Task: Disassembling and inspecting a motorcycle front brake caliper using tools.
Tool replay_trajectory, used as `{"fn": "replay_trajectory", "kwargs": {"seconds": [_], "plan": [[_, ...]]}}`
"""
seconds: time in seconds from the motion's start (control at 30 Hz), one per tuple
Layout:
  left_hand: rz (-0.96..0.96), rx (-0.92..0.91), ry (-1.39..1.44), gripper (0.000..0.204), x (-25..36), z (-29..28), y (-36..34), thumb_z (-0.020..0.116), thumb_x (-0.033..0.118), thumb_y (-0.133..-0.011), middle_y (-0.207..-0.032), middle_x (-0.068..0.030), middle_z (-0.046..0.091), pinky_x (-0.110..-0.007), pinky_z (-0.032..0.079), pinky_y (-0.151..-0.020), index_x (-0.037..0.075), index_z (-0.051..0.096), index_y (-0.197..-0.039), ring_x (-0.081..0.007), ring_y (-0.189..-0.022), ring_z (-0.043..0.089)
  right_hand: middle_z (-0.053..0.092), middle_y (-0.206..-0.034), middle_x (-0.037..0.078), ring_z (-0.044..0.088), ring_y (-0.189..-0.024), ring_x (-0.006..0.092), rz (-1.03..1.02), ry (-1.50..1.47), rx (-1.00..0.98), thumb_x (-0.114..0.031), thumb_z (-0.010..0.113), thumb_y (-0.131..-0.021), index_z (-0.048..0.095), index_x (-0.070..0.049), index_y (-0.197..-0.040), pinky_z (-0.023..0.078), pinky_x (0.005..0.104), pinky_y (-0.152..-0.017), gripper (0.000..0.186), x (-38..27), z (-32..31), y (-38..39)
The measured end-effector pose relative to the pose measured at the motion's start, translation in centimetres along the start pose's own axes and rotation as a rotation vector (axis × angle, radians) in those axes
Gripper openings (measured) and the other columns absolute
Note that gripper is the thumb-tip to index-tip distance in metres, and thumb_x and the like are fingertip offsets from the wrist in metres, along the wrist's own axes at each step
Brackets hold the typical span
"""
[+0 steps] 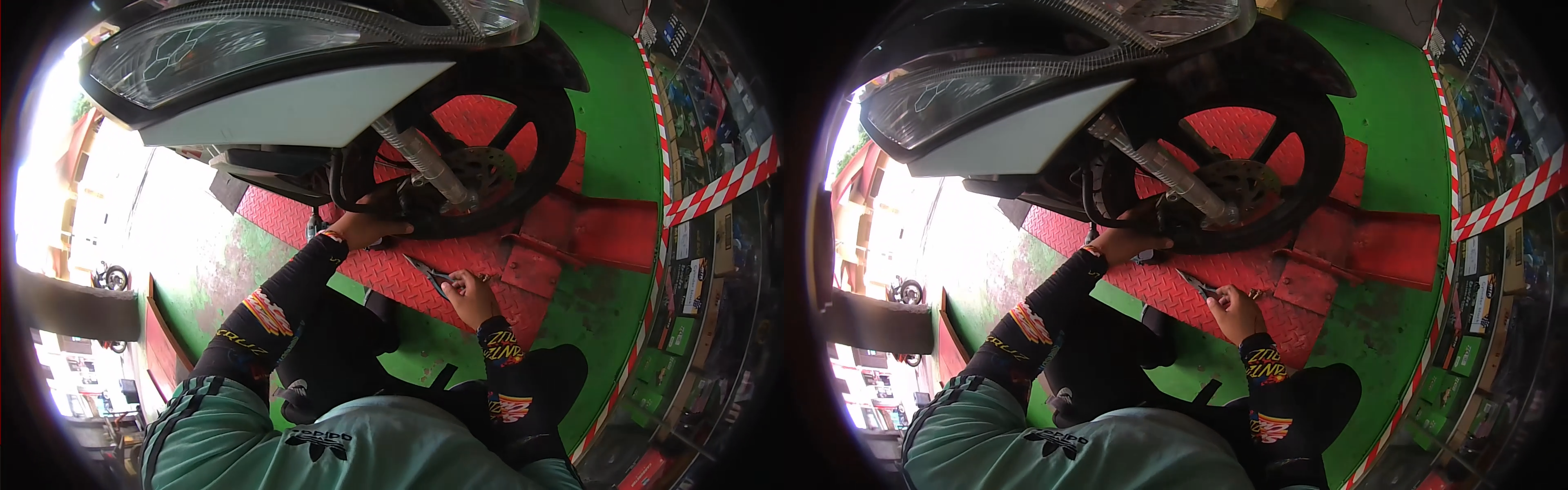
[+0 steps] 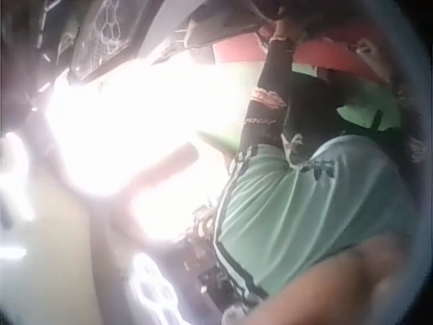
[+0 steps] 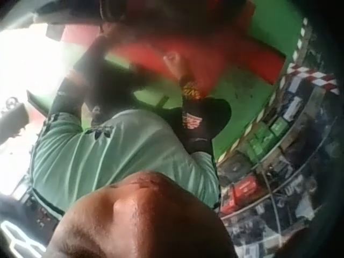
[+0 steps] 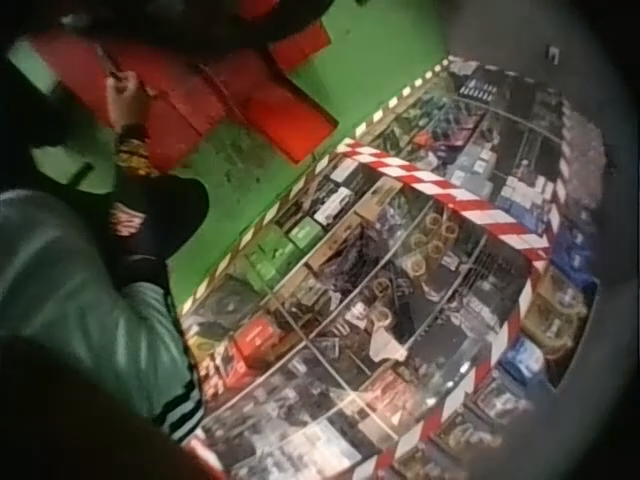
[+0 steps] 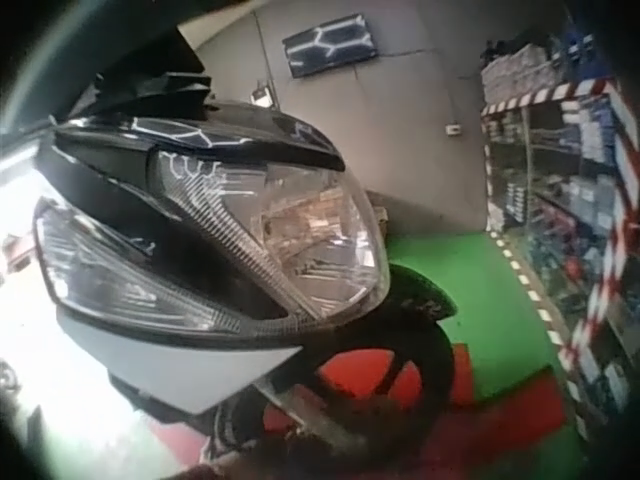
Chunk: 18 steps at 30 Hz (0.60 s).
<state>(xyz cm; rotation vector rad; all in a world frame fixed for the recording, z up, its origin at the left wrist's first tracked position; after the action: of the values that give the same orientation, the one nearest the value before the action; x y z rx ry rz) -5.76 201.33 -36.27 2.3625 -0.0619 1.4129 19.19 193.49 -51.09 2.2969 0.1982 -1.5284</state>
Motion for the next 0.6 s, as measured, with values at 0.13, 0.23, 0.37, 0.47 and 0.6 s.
{"fn": "replay_trajectory", "kwargs": {"seconds": [0.13,0.23,0.37,0.47,0.6], "plan": [[0.080,0.012,-0.037,0.078,0.9,-0.5,1.1,0.078,0.022,-0.084,-0.138,-0.0134,0.057,-0.035,0.044,-0.106,0.001,0.037,-0.148,-0.0207,-0.125,0.054,0.071,-0.095,0.012,0.069,-0.083,0.0214,0.107,-0.022,-0.056,-0.034,0.067,-0.093,0.064,-0.003,-0.114,0.054,0.0356,-0.075,0.038,-1.4,-1.6,0.5],[0.090,0.032,-0.089,0.073,0.2,-0.9,0.8,0.075,0.023,-0.087,-0.136,-0.0136,0.058,-0.035,0.045,-0.103,0.000,0.038,-0.146,-0.0205,-0.123,0.055,0.071,-0.096,0.012,0.069,-0.083,0.0204,0.155,-0.103,-0.038,-0.034,0.066,-0.094,0.064,-0.004,-0.114,0.054,0.0339,-0.075,0.036,-3.3,-3.5,1.2],[0.015,0.000,0.122,0.079,-2.3,-0.6,0.0,0.077,0.014,-0.085,-0.140,-0.0130,0.054,-0.035,0.041,-0.108,0.000,0.034,-0.150,-0.0201,-0.128,0.051,0.071,-0.095,0.012,0.068,-0.082,0.0197,0.137,-0.230,0.079,-0.033,0.064,-0.095,0.064,-0.003,-0.114,0.053,0.0318,-0.074,0.035,-6.1,-4.3,1.7],[-0.098,-0.013,0.231,0.077,-1.3,0.8,-0.5,0.076,0.010,-0.085,-0.138,-0.0120,0.056,-0.035,0.042,-0.107,-0.001,0.034,-0.149,-0.0197,-0.127,0.052,0.072,-0.096,0.010,0.068,-0.081,0.0194,0.114,-0.424,0.238,-0.037,0.058,-0.099,0.063,-0.002,-0.115,0.052,0.0279,-0.076,0.038,-6.6,-5.3,3.0],[-0.005,-0.100,0.123,0.074,-2.9,1.3,-0.8,0.073,0.014,-0.088,-0.134,-0.0125,0.058,-0.035,0.043,-0.105,-0.001,0.034,-0.149,-0.0198,-0.125,0.053,0.067,-0.117,0.015,0.065,-0.101,0.0276,0.233,-1.531,0.172,-0.066,0.040,-0.097,0.055,-0.002,-0.131,0.051,0.0406,-0.089,0.074,-11.3,-7.0,5.6]]}}
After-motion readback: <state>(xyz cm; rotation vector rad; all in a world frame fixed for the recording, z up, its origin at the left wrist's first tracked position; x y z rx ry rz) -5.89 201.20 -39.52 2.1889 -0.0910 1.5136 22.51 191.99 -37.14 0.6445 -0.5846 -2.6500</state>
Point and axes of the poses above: each hand's wrist, its own y-axis away from the middle knuckle, its own z-axis out of the palm, x = y × z, the point moved 3 cm from there along -y, towards the middle knuckle
